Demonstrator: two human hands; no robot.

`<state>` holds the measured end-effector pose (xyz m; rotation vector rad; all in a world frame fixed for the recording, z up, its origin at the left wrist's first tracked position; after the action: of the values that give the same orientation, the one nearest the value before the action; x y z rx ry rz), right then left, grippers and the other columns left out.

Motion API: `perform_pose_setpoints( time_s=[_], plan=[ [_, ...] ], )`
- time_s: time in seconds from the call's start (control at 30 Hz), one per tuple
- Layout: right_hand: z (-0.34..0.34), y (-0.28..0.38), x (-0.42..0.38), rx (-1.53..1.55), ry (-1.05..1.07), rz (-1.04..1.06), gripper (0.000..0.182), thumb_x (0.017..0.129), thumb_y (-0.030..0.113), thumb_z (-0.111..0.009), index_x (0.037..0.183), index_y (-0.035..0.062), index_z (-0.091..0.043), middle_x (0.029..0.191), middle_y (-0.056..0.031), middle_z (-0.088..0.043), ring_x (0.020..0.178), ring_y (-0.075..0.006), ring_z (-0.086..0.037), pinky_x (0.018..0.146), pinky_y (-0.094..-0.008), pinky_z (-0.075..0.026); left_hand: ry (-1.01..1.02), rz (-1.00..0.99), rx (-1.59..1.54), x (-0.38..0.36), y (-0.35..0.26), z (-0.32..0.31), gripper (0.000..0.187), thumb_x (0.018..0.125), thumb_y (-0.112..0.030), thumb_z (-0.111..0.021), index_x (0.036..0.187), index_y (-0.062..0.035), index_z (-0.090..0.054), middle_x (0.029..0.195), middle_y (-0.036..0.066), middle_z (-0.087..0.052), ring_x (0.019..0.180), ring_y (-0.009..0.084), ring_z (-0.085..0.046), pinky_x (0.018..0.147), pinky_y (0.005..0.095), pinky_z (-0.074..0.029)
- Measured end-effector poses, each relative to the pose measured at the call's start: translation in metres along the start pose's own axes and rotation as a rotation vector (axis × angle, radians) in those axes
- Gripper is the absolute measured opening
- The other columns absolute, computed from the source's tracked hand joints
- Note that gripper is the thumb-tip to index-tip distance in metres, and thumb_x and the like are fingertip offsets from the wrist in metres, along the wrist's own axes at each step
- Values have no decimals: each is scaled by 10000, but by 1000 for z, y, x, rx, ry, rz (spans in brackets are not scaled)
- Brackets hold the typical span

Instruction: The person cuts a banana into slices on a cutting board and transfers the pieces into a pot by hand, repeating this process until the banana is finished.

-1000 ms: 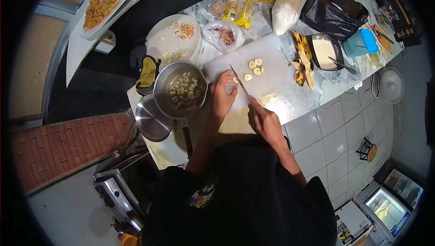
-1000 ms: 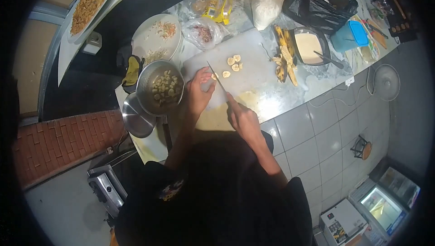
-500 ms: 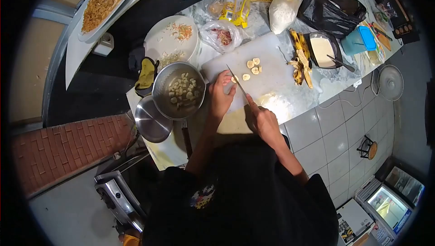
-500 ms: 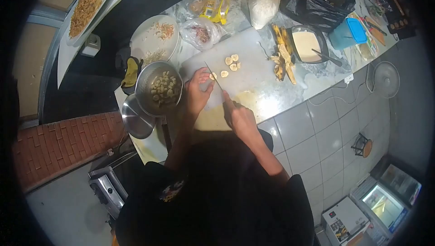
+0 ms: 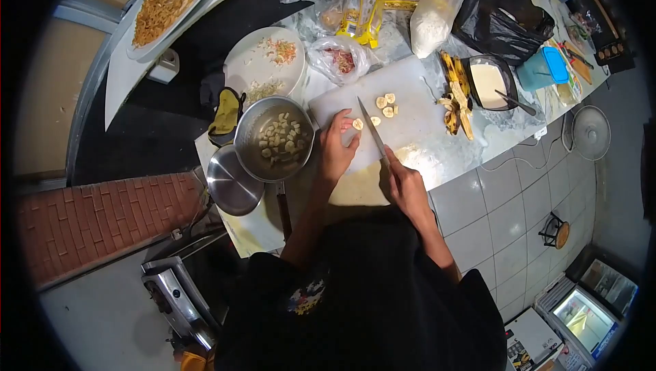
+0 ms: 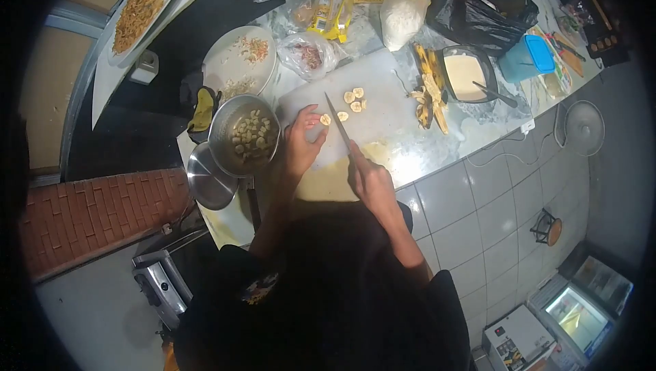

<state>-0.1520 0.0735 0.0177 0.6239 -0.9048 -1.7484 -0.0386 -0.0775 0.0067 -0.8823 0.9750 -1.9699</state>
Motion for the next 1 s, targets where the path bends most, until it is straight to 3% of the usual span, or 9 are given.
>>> perform_pose_setpoints(
  time_s=[0.13, 0.23, 0.3, 0.33, 0.4, 0.5, 0.8, 0.93, 1.0],
  plan=[
    [-7, -7, 2, 36, 23, -8, 607, 843, -82, -533, 1433, 52, -488, 760, -256, -604, 666, -418, -619, 662, -385, -510, 30, 22, 26, 0, 3, -3, 625, 736, 30, -751, 1314, -52, -530, 1003, 119, -676, 901, 255, -667, 837, 342, -533],
    [-9, -17, 3, 126, 54, -54, 536, 892, -34, -512, 1424, 27, -486, 776, -277, -618, 674, -386, -651, 666, -450, -509, 25, 32, -12, 0, 5, -2, 612, 744, 34, -743, 1312, -53, -531, 1014, 117, -674, 910, 257, -666, 844, 342, -531],
    [-18, -38, 2, 309, 118, -199, 473, 964, 14, -481, 1435, 39, -489, 686, -165, -593, 570, -205, -587, 584, -343, -489, 21, 27, -24, 0, 3, -2, 604, 749, 36, -738, 1310, -53, -532, 1020, 115, -673, 913, 258, -665, 847, 342, -530],
    [-17, -39, 2, 308, 119, -197, 473, 964, 14, -481, 1435, 39, -489, 686, -165, -593, 570, -205, -587, 584, -343, -489, 27, 34, -22, 0, 2, -1, 599, 752, 38, -734, 1308, -55, -533, 1020, 114, -673, 918, 259, -665, 847, 344, -531],
    [-24, -45, -2, 550, 167, -300, 444, 1009, 55, -456, 1452, 57, -482, 657, -37, -539, 572, -80, -486, 536, -244, -433, 29, 40, -22, 1, 2, -1, 594, 755, 39, -731, 1307, -57, -535, 1020, 114, -674, 923, 259, -665, 847, 345, -531],
    [-26, -43, -3, 553, 230, -307, 447, 1012, 44, -444, 1456, 73, -486, 660, 22, -532, 548, -53, -473, 507, -215, -414, 32, 36, -34, 0, 5, -2, 583, 760, 36, -728, 1303, -59, -538, 1019, 115, -676, 929, 261, -666, 846, 347, -531],
    [-23, -26, -5, 687, 297, -357, 454, 1018, 44, -451, 1470, 89, -468, 643, 18, -519, 473, -40, -407, 436, -218, -371, -20, 37, -33, 3, -19, 13, 491, 810, -15, -737, 1269, -43, -566, 1022, 126, -692, 938, 240, -686, 823, 335, -553],
    [-11, 7, 3, 698, 349, -349, 451, 1012, 41, -480, 1461, 85, -482, 658, 9, -535, 514, -40, -432, 472, -212, -378, -113, 22, -38, 4, -49, 44, 446, 823, -19, -731, 1246, -37, -591, 1056, 119, -658, 957, 227, -662, 788, 325, -545],
    [-7, 25, 13, 576, 344, -246, 443, 1002, 31, -501, 1443, 75, -504, 697, -4, -576, 566, -53, -468, 519, -221, -399, -143, 26, -34, 4, -56, 63, 431, 827, -21, -730, 1237, -38, -601, 1062, 118, -649, 961, 223, -656, 777, 320, -541]
  ],
)
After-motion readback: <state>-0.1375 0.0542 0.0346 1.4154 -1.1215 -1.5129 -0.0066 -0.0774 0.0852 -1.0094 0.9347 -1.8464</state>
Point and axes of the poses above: each hand's wrist, its own x-axis towards the middle knuckle, its own z-axis out of the back of the hand, y = z × x, the point moved 10 cm from there along x, towards the middle knuckle
